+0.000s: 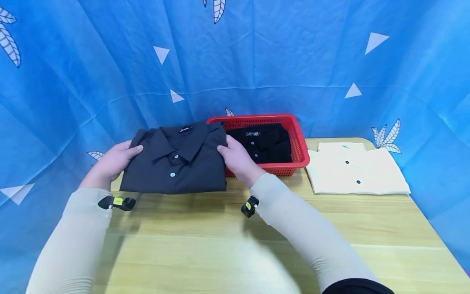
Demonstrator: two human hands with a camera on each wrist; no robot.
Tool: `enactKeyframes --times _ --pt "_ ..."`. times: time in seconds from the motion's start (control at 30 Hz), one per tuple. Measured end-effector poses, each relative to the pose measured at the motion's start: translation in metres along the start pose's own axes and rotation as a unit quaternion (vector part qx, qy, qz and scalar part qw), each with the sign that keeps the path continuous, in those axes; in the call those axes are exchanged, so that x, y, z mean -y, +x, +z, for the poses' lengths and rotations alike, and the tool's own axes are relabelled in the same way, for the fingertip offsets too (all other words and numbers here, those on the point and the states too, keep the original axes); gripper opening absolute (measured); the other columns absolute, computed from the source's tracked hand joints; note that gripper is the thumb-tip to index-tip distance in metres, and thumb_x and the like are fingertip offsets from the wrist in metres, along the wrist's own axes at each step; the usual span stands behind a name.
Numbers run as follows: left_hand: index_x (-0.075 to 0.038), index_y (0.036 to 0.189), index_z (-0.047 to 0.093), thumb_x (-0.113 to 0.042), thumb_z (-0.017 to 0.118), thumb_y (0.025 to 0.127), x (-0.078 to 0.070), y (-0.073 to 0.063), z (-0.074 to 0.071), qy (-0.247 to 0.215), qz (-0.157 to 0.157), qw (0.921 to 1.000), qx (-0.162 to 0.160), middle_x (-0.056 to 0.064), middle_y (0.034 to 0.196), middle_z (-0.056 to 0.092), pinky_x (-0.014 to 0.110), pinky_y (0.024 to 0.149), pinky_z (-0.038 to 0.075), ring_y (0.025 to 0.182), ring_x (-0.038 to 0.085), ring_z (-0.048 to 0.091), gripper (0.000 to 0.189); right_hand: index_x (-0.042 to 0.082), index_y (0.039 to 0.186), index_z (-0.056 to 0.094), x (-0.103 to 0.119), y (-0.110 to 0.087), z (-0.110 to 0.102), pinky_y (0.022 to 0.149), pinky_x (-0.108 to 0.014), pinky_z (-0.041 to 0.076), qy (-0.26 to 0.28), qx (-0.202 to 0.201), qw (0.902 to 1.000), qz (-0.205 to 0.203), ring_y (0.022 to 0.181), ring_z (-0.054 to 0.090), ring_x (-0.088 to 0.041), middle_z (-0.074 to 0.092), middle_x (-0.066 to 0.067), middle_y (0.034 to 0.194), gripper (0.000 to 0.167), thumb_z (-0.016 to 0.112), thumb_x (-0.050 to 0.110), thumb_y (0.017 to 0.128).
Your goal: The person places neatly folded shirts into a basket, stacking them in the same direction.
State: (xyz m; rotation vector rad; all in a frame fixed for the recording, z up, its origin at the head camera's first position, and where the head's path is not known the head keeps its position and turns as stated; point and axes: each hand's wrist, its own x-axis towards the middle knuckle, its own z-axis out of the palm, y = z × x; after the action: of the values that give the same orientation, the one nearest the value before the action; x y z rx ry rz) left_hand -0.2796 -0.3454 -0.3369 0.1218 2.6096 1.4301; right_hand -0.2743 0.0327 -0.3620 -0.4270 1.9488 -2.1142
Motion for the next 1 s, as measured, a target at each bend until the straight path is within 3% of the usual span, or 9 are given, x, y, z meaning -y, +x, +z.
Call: enactKeyframes --times 0.13,0.4,0.8,1.0 --pt "-0.004 0.150 0.043 -0.045 0.044 0.107 -0.014 0.004 0.015 0.013 0.011 0.9997 -0.014 0.019 0.148 0.046 0.053 0.112 0.031 0.135 0.035 0.040 0.059 0.015 0.146 0.049 0.005 -0.003 -0.018 0.099 -0.040 0.051 0.000 -0.002 1.0000 0.000 0.117 0.063 -0.022 0.062 -0.005 0.135 0.037 0.042 0.016 0.110" --pt "-0.007 0.149 0.046 -0.044 0.045 0.107 -0.038 0.011 0.040 0.037 0.031 0.9986 -0.024 0.016 0.149 0.047 0.054 0.109 0.035 0.133 0.035 0.043 0.055 0.010 0.148 0.047 0.010 -0.010 -0.049 0.093 -0.038 0.055 -0.018 -0.028 0.9995 -0.003 0.113 0.065 -0.024 0.059 -0.010 0.137 0.040 0.042 0.012 0.109" --pt "-0.005 0.140 0.053 -0.037 0.048 0.108 -0.057 0.039 0.076 0.009 0.053 0.9985 -0.006 0.013 0.142 0.053 0.049 0.108 0.037 0.128 0.030 0.047 0.046 0.008 0.150 0.041 0.007 -0.021 -0.098 0.087 -0.036 0.058 0.010 -0.036 0.9992 0.016 0.104 0.069 -0.022 0.057 -0.016 0.138 0.042 0.042 0.012 0.109" --pt "-0.007 0.140 0.055 -0.033 0.049 0.107 -0.068 0.050 0.091 0.013 0.070 0.9974 -0.002 0.012 0.142 0.055 0.047 0.109 0.038 0.129 0.028 0.048 0.043 0.008 0.151 0.039 0.008 -0.023 -0.118 0.088 -0.033 0.057 -0.014 -0.047 0.9986 0.022 0.106 0.068 -0.020 0.055 -0.015 0.140 0.044 0.045 0.013 0.108"
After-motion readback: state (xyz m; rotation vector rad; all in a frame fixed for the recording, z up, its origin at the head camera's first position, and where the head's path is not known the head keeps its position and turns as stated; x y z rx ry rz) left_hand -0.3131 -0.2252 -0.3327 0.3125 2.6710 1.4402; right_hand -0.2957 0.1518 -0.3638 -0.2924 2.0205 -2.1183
